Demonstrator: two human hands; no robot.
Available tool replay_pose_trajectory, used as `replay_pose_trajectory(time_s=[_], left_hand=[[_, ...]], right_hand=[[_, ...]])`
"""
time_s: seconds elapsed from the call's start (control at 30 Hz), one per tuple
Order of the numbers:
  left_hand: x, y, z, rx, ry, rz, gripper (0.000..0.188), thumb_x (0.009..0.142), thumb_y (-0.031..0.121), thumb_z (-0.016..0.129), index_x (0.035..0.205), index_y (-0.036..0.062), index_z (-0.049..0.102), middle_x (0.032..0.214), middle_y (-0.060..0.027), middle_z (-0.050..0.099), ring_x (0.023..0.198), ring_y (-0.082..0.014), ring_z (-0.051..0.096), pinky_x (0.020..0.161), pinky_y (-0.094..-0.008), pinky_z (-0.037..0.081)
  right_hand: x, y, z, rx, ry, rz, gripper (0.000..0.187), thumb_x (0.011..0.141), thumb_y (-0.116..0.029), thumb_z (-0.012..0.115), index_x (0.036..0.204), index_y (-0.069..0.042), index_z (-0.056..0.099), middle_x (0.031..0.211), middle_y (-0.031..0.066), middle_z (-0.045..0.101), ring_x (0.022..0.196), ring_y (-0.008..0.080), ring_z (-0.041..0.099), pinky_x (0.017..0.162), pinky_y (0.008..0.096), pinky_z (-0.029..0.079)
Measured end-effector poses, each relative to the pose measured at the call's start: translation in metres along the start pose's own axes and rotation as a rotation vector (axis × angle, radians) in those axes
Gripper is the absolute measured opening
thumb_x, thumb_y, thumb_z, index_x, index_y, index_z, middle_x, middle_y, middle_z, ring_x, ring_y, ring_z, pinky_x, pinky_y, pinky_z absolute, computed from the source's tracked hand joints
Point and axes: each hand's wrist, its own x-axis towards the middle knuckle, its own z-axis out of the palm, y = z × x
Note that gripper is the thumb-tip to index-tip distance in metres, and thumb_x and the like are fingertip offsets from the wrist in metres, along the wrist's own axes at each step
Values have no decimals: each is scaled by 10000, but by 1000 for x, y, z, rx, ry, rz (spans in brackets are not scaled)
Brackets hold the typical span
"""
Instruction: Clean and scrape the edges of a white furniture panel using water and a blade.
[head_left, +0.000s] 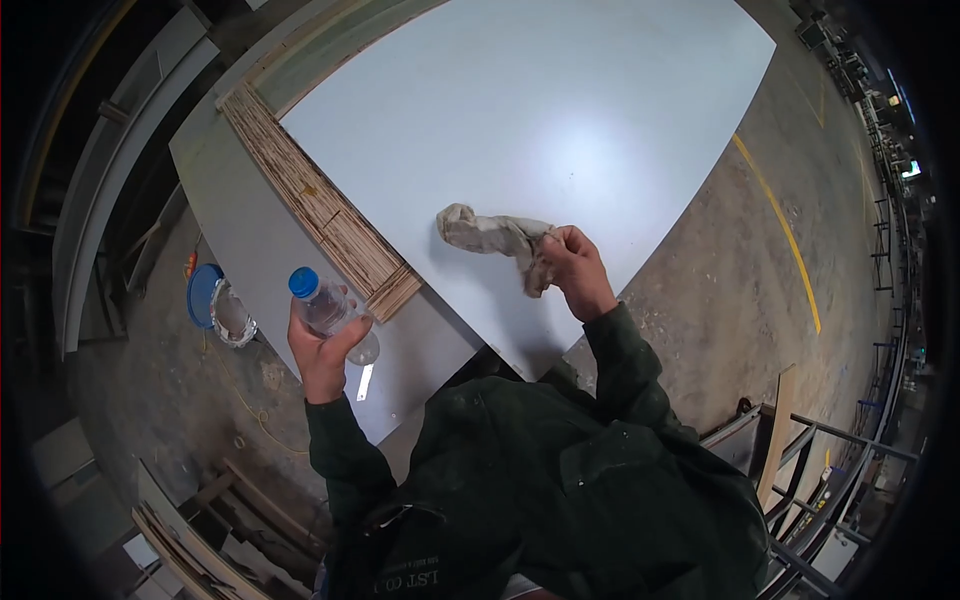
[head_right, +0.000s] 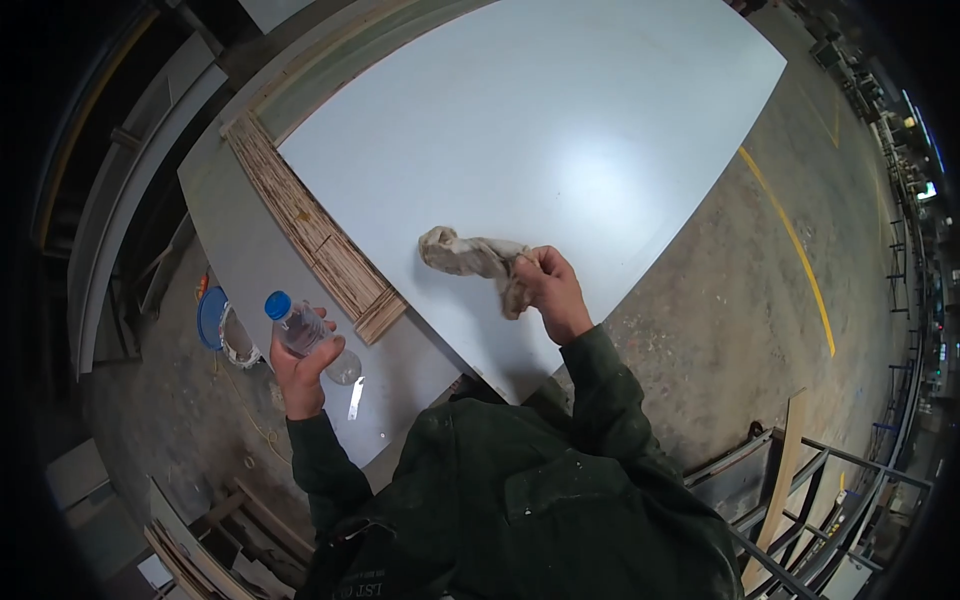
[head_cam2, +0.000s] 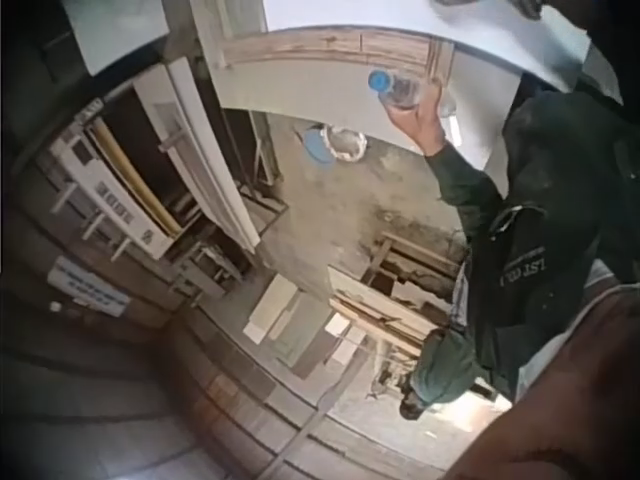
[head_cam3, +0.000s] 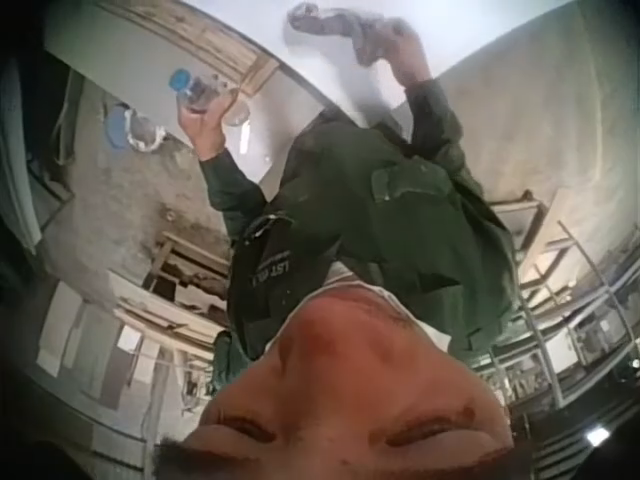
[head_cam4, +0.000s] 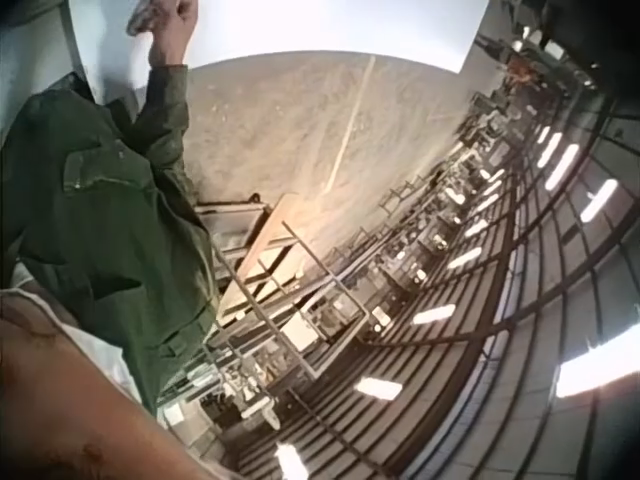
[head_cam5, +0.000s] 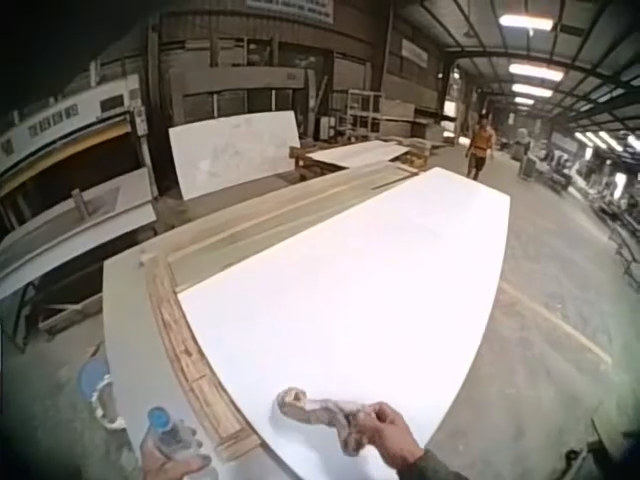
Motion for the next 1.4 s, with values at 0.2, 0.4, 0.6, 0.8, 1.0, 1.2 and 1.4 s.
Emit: replay_pose_trajectory(time_s=[0.2,0.4,0.6,0.8,1.0,1.2,1.4], left_hand=[[9,30,20,168,-159,121,588,689,127,893,1194,51,600,1065,-47,662,959,-154,641,902,-319,517],[20,51,55,442,-278,261,659,637,184,922,1217,44,641,1063,-85,709,956,-210,691,891,-347,553],[24,64,89,781,-419,685,633,642,184,858,1226,60,649,1032,-145,694,966,-357,669,869,-469,533],[30,78,101,943,-481,721,640,631,204,848,1229,67,661,1010,-145,684,937,-361,665,834,-450,536],[27,67,101,919,-494,654,639,634,207,839,1232,64,665,1072,-158,704,986,-373,682,871,-455,553],[21,61,112,872,-516,581,614,655,196,817,1232,58,659,1054,-135,703,956,-363,668,871,-469,531],[22,64,118,897,-527,594,662,623,210,859,1232,42,660,1077,-180,717,984,-378,704,879,-451,568]], right_hand=[[-30,-33,13,266,-39,-236,120,1053,-116,612,1129,-83,525,1089,56,668,972,178,678,869,394,573],[-55,-47,5,337,-156,-326,378,954,-57,723,1294,-60,559,1270,84,672,1202,207,643,1077,394,504],[-65,-37,0,340,-173,-261,358,963,21,642,1319,-22,630,1302,97,661,1218,229,637,1072,405,515],[-58,-26,-2,-834,409,-769,549,997,26,481,1528,-106,528,1134,151,597,1058,266,605,981,368,498],[-37,1,-53,-160,612,-365,403,1101,-262,559,1345,58,558,1130,98,706,950,145,662,879,312,545],[-44,4,-61,109,478,-475,378,1110,-225,552,1411,0,588,1316,69,671,1201,158,632,1028,315,512],[-64,-44,-30,47,258,-673,487,1083,-57,538,1565,-41,476,1489,110,582,1329,172,565,1128,323,459]])
